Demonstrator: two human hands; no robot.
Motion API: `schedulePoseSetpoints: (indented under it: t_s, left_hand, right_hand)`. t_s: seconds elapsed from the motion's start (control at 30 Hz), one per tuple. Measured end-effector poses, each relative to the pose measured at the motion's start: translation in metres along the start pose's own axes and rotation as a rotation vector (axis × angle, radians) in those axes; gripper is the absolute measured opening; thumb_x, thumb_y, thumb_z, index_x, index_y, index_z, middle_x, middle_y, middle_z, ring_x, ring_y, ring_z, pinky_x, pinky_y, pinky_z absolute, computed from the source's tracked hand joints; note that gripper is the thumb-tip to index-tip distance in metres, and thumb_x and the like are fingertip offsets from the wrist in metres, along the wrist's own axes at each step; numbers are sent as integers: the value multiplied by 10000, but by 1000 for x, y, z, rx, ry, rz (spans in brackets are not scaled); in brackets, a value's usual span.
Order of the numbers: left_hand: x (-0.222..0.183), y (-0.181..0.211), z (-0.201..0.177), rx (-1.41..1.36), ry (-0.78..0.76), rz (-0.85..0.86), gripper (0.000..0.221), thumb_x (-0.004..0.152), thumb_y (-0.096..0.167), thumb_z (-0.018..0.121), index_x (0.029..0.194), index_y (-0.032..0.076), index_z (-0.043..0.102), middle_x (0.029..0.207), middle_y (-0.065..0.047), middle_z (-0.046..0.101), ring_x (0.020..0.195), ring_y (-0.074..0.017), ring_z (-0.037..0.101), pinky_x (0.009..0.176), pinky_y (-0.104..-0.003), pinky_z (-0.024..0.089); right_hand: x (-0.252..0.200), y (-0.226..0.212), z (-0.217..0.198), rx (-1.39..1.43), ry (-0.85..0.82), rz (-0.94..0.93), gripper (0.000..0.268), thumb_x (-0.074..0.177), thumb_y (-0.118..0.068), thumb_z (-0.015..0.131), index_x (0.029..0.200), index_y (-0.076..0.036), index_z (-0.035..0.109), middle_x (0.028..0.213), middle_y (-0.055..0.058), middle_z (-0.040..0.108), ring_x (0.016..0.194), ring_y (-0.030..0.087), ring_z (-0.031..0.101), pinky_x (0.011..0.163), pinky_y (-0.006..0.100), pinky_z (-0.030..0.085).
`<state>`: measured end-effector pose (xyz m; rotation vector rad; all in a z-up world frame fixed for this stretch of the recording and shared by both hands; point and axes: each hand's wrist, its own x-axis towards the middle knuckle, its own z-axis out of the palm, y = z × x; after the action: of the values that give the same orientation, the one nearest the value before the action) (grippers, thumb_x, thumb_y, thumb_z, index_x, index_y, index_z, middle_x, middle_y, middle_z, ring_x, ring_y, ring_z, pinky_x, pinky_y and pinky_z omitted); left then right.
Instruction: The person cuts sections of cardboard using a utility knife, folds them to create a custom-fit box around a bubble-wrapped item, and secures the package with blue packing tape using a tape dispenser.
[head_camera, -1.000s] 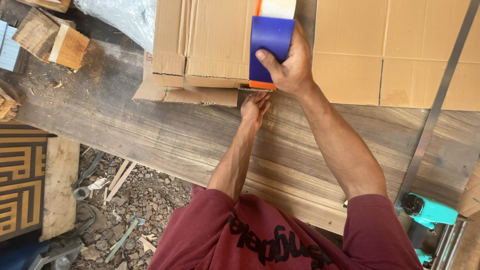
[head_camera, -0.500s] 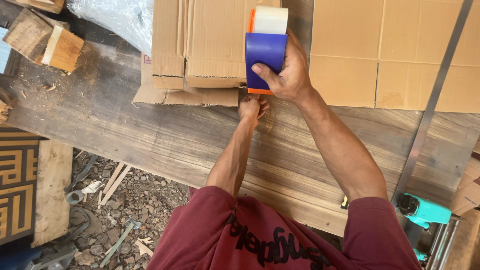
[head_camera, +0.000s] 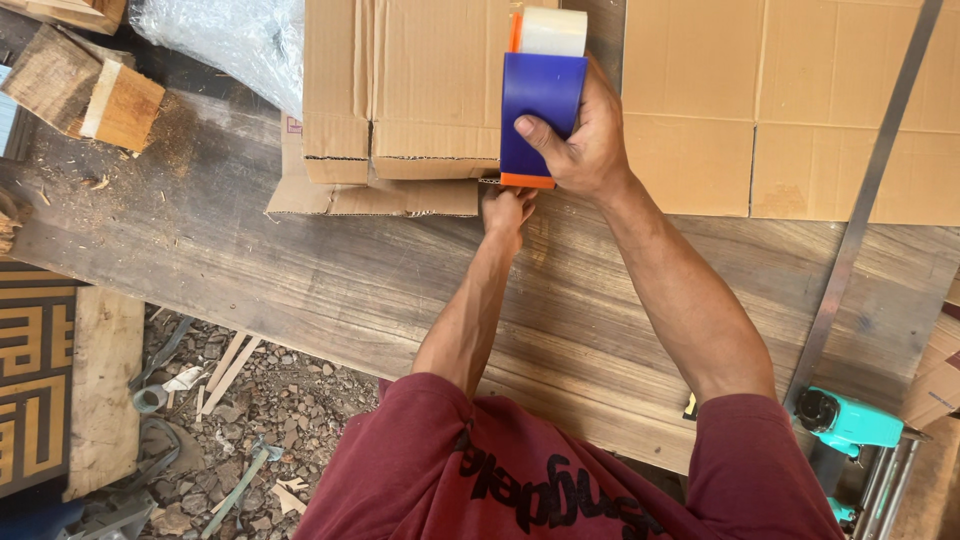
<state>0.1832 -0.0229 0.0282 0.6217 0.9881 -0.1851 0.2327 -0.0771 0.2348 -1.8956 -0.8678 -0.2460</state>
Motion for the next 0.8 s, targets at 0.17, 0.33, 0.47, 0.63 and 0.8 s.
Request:
schedulePoseSetpoints:
  t_s: [0.17,0.33,0.47,0.63,0.8]
  left_hand:
    - [-20,-2,-24,799,102,738,199,941,237,730,917,74,619,799,-70,714,704,-216,671,698,-446,594]
    - [-24,24,-43,1194,70,1391,517,778,246,876,1128,166,503,1039,-54,495,857,-207,476,635,-375,473]
    - [-1,61,-41,2030,124,1352,1403,679,605,942,1674,145,67,1694,-142,-143,1557,-406,-111,1211,-716,161]
    - [45,64,-55,1981,175,1696,951,862,653,834,1594,248,384,1667,-87,268,1516,-323,288,1119,-525,387]
    - [52,51,-59,1939,276,1797,927,932,761,784,1584,243,377,1633,-151,315,1496,-342,313,1110,-518,388]
  right_hand:
    - [7,8,-1,76,64,5,444,997,-376,698,1222,-16,566,1104,116,586,994,255,601,856,385,502]
    - [6,12,-2,67,64,-3,442,997,-372,696,1224,-12,576,1115,128,595,1010,271,614,868,397,511]
    - [8,12,-4,63,67,-28,468,1007,-385,686,1237,4,563,1130,141,595,1032,287,614,898,413,512]
    - [14,13,-8,36,64,-37,465,1006,-392,682,1205,18,588,1101,163,605,998,299,628,852,414,518]
    - [18,23,-10,118,68,11,380,1012,-304,702,1193,-5,552,1063,111,570,952,237,569,842,369,481]
